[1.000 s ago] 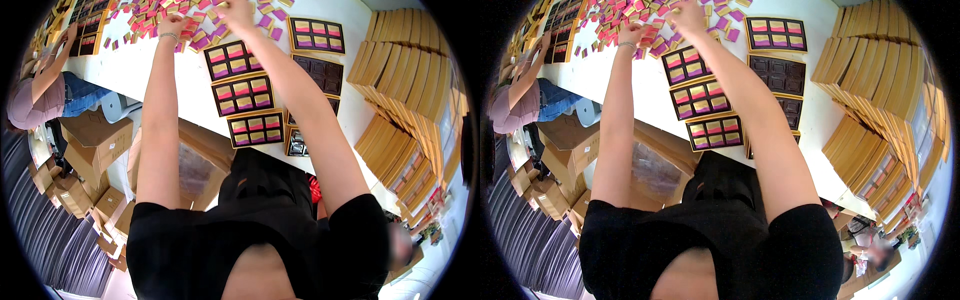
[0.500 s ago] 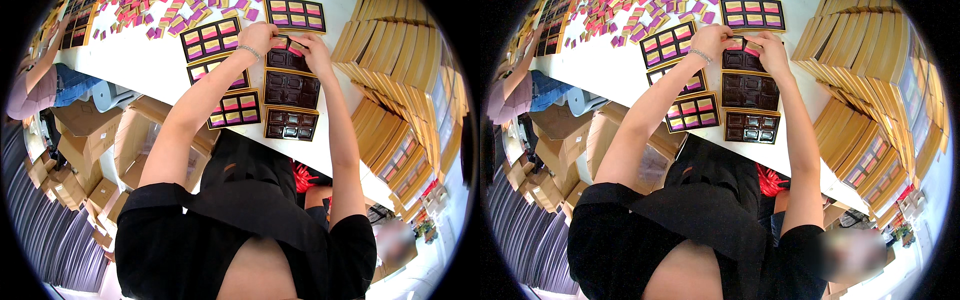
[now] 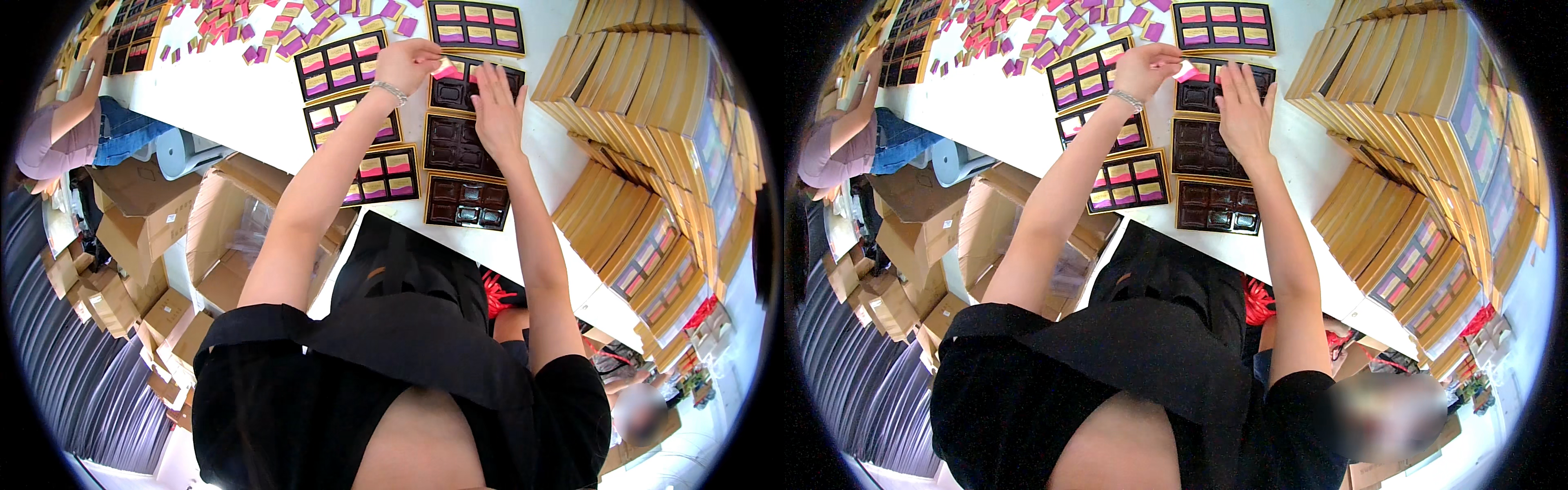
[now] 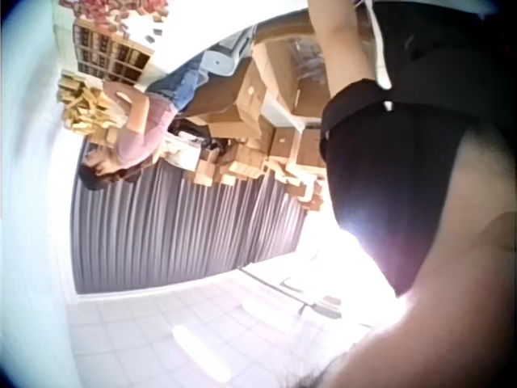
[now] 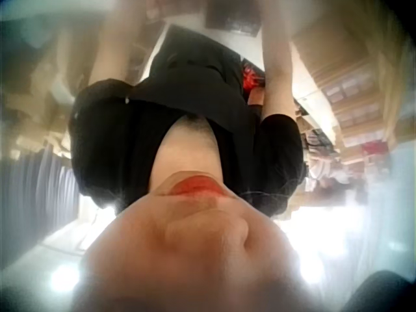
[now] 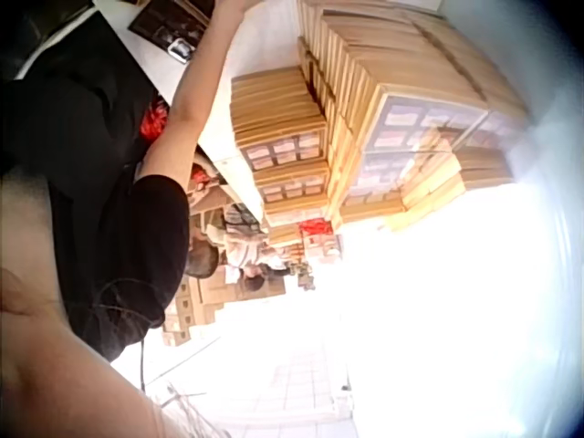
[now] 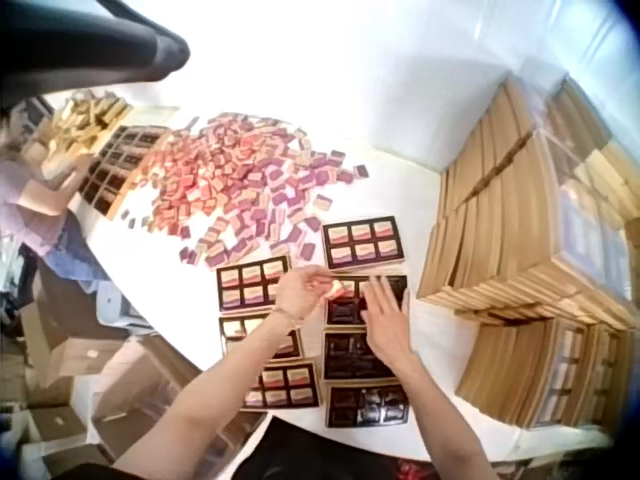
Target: The person places small pink and gold wrapped chocolates into open chocolate box trays on a table. They then close the trays and stack the completed boxes. Another person is visible working at the same table.
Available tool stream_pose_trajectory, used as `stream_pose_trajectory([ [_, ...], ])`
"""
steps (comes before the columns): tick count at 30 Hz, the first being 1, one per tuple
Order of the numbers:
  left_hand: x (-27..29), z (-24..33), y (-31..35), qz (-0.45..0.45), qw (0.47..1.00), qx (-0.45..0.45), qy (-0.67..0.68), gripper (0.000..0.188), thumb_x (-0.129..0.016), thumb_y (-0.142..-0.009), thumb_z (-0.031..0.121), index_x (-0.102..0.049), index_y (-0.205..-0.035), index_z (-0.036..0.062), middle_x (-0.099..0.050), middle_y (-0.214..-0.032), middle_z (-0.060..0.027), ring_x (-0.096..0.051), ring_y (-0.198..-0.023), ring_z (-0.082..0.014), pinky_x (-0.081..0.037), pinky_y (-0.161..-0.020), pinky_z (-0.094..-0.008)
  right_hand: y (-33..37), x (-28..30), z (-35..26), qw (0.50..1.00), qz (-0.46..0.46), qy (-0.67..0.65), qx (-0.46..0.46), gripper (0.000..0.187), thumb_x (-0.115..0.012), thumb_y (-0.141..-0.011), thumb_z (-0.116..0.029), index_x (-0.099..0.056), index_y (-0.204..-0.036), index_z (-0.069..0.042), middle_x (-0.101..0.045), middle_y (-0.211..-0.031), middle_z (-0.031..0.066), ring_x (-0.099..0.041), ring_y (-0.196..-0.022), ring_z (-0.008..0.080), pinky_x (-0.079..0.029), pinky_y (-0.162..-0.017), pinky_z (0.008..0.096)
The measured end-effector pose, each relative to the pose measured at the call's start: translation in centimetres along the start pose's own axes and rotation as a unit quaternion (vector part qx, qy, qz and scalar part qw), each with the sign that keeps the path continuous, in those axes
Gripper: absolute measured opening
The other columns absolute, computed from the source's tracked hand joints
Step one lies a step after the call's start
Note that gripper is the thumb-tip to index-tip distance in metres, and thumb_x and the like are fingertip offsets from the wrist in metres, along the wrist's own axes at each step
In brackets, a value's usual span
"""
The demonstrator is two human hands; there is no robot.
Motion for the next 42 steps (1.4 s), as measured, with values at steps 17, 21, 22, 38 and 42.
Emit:
stream_pose_trajectory([
  [17, -8.4, 5.4, 4.8, -0.055, 0.861, -0.307, -0.402, 0.06, -0.055, -0.089, 0.04, -0.045, -0.134, 0.0012, -0.04, -0.144, -0.0146, -0.033, -0.137, -0.0288, -0.027, -0.111, -0.0486, 2.4, -1.5, 3.1, 0.996, -0.028, 0.005, -0.084, 0.063, -0.057, -0.089, -0.034, -0.037, -0.141, -0.003, -0.033, -0.15, 0.0108, -0.027, -0.14, 0.0268, -0.017, -0.112, 0.0565],
  [21, -8.5, 4.7, 5.2, -0.089, 0.854, -0.299, -0.417, 0.074, -0.055, -0.087, 0.048, -0.038, -0.138, -0.0027, -0.034, -0.147, -0.019, -0.03, -0.138, -0.0312, -0.022, -0.113, -0.0478, 2.2, -1.4, 2.9, 0.995, -0.043, 0.016, -0.088, 0.061, -0.059, -0.087, -0.035, -0.042, -0.138, -0.006, -0.036, -0.148, 0.0078, -0.03, -0.138, 0.0237, -0.017, -0.111, 0.0548],
  [22, -8.7, 4.3, 5.1, -0.091, 0.854, -0.292, -0.422, 0.075, -0.055, -0.086, 0.051, -0.039, -0.139, -0.0007, -0.033, -0.147, -0.019, -0.027, -0.139, -0.0318, -0.021, -0.113, -0.0485, 1.7, -1.3, 3.0, 0.995, -0.046, 0.012, -0.088, 0.06, -0.059, -0.088, -0.036, -0.043, -0.138, -0.006, -0.036, -0.148, 0.0074, -0.031, -0.137, 0.0235, -0.018, -0.111, 0.0543],
  [38, -3.7, 4.2, 4.0, -0.099, 0.881, -0.273, -0.373, 0.076, -0.059, -0.085, 0.046, -0.034, -0.142, 0.0027, -0.027, -0.151, -0.0155, -0.022, -0.142, -0.0285, -0.019, -0.115, -0.0463, -0.5, -0.5, 0.4, 0.999, -0.028, 0.043, -0.006, 0.054, -0.056, -0.09, -0.033, -0.045, -0.138, -0.01, -0.041, -0.146, 0.0052, -0.033, -0.137, 0.026, -0.018, -0.112, 0.0538],
  [42, 9.2, -0.3, -3.7, 0.116, 0.92, -0.029, -0.374, 0.029, -0.06, -0.081, 0.009, -0.064, -0.109, 0.0071, -0.064, -0.107, -0.0133, -0.064, -0.097, -0.029, -0.053, -0.081, -0.0411, -8.1, 1.6, -4.1, 0.992, 0.074, -0.062, 0.079, 0.032, -0.062, -0.082, -0.02, -0.062, -0.112, -0.009, -0.063, -0.111, 0.006, -0.056, -0.107, 0.0261, -0.04, -0.093, 0.0446],
])
Point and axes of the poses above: each hand's wrist, its own y-axis away from the middle knuckle, its own x-axis out of the back of the hand, z = x × y, the point moved 9 cm from there along -y, towards the middle knuckle
